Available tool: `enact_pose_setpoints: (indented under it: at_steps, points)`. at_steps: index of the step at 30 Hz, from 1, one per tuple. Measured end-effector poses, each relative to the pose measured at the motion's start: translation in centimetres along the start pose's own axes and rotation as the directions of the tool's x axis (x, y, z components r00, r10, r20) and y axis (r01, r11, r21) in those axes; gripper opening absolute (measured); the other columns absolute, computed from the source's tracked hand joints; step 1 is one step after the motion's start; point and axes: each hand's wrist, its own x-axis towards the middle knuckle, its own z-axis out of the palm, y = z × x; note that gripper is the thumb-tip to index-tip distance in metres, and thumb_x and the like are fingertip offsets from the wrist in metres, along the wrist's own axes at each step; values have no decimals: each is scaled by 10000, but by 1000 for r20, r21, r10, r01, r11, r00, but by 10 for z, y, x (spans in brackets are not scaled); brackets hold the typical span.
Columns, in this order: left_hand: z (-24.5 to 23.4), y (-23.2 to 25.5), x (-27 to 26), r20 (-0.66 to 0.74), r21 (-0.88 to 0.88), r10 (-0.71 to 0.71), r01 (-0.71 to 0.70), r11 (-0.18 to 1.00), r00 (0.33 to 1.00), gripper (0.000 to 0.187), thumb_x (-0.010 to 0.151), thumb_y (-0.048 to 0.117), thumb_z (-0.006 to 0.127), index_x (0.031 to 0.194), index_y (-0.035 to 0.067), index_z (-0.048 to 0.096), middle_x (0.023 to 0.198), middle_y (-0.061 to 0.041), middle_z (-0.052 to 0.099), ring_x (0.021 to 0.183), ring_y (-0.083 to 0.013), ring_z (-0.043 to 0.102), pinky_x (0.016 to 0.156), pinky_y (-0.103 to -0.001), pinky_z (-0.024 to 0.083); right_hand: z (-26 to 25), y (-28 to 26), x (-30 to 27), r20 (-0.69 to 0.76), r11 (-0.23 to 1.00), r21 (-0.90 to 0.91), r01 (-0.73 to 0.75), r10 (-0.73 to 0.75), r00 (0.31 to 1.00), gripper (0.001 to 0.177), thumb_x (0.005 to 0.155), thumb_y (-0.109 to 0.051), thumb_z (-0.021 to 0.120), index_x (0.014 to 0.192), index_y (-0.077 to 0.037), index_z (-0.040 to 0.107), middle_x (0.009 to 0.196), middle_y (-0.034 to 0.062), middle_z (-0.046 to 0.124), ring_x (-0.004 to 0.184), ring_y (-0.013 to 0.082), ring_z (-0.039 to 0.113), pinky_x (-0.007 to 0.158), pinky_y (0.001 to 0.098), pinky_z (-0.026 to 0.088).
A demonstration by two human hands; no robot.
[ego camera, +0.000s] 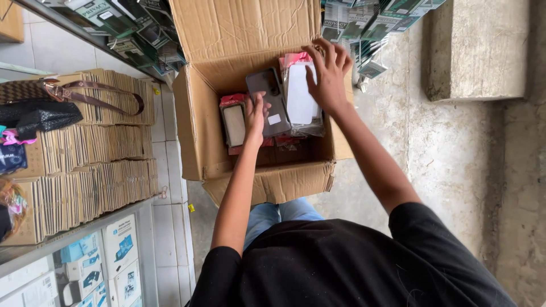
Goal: Sorting through a cardboard box filled with various phone cases to organize or inventory them.
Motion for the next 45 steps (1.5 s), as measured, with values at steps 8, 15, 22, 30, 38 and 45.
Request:
enact_pose_setpoints:
  at_steps: [8,15,22,30,38,45]
  points:
    - [112,-75,86,-67,632,395,-267,727,916,346,1068,487,482,1283,245,606,1173,-83,605,1096,-288,519,988,-483,411,11,-27,-38,83,987,79,-143,136,987,706,987,-110,583,1636,-76,308,1603,146,364,1545,387,262,1206,608,112]
    - [141,-51,52,-252,764,269,20,645,930,809,887,380,732,1562,506,303,1535,-88,246,1245,-444,302,1022,-633,326,28,-17,-76,417,982,-117,-148,183,890,754,909,-81,494,1626,-97,260,1684,255,133,1544,450,97,1109,757,-84]
    - [107,-18,27,-200,677,288,-81,732,937,911,801,364,805,1541,417,276,1510,-110,256,1264,-420,334,1024,-652,294,23,-16,-59,378,987,2,-160,147,914,843,889,-19,481,1610,105,63,1714,242,146,1592,391,102,1150,757,-75]
    - [-54,-60,51,-204,692,382,-143,708,901,626,916,425,770,1459,275,499,1516,-127,451,1452,-318,314,1188,-547,262,38,-101,-9,54,994,99,44,-50,997,835,1026,-106,633,1668,-52,103,1724,276,299,1560,368,300,1251,564,170]
    - [-149,-110,51,-204,26,-210,220,975,956,780,854,215,634,1564,54,355,1602,-251,376,1493,-351,342,1207,-465,275,231,-99,-41,593,870,331,-366,111,798,673,921,-111,624,1543,-149,371,1323,137,708,1276,380,568,1059,521,439]
    - [-111,-141,51,-319,454,-535,621,639,783,785,878,209,502,1610,89,243,1611,-288,282,1476,-476,276,1218,-530,254,490,2,-207,788,687,107,-719,382,483,548,776,-208,786,1273,2,686,1220,218,706,1108,307,689,946,380,542]
